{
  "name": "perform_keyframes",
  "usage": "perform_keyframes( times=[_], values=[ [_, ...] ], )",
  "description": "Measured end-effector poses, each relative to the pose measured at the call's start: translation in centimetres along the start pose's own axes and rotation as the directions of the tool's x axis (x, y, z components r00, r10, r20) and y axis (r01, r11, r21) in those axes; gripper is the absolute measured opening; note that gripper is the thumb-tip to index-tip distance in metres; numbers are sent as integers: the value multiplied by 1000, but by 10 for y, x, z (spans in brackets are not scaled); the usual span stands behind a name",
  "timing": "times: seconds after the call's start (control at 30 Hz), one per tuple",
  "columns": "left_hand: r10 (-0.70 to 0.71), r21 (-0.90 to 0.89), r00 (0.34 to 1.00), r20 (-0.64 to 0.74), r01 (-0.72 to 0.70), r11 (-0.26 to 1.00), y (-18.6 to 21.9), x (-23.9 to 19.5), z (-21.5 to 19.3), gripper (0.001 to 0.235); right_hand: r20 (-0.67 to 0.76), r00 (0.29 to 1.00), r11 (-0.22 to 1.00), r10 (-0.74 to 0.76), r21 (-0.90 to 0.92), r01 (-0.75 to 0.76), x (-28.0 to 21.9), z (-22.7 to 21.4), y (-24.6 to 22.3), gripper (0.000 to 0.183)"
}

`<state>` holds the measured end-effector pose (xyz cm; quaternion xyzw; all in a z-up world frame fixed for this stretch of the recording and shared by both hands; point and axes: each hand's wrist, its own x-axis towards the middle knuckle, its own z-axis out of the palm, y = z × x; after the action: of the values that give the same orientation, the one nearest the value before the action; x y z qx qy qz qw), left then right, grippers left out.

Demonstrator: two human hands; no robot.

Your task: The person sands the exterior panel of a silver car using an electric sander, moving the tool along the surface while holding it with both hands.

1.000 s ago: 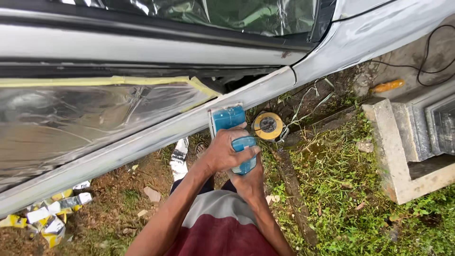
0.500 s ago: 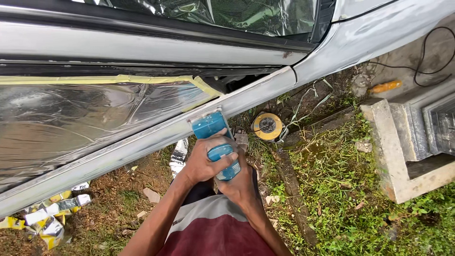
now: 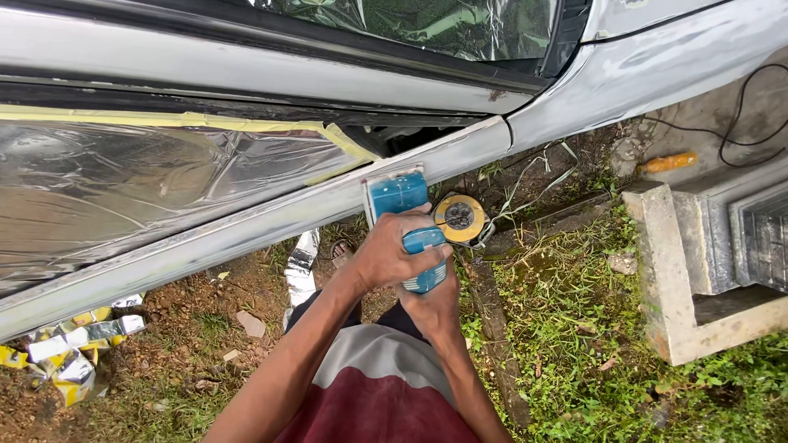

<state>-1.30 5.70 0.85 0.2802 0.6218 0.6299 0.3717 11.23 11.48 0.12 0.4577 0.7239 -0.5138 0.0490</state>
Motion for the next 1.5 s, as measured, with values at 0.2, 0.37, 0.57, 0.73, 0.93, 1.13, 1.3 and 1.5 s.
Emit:
perform_keyframes(
  times=[0.2, 0.37, 0.57, 0.73, 0.93, 1.13, 1.3, 1.5],
  values=[
    [-12, -6, 1000, 11, 12, 1000, -17, 13, 16, 17, 18, 1000, 998, -7, 61, 6, 7, -17, 7, 74],
    [22, 55, 1000, 4, -22, 998, -13, -15, 1, 22, -10, 977, 972, -212, 99, 212, 1, 13, 38, 75],
    [80, 124, 983, -164, -60, 990, -39, -59, -9, 19, -43, 938, 938, -345, 14, 345, -6, 32, 27, 77],
    [149, 220, 983, -107, -123, 968, -44, -42, 0, 23, -24, 914, 914, -404, -55, 402, 13, 30, 75, 86],
    [253, 214, 967, 11, -250, 944, -52, 17, 30, 32, 107, 918, 914, -381, -107, 392, 33, -9, 64, 88],
    [159, 184, 987, 24, -161, 970, -28, 9, 17, 35, 206, 922, 920, -327, -154, 360, 36, -18, 42, 92],
    [128, 208, 977, -169, -92, 974, -28, -40, 4, 28, 290, 911, 915, -292, -192, 355, 37, -22, 22, 95],
    [-49, 114, 823, -567, 137, 984, -5, -86, 19, 34, 577, 706, 589, -410, -424, 688, 59, -45, -21, 105]
  ],
)
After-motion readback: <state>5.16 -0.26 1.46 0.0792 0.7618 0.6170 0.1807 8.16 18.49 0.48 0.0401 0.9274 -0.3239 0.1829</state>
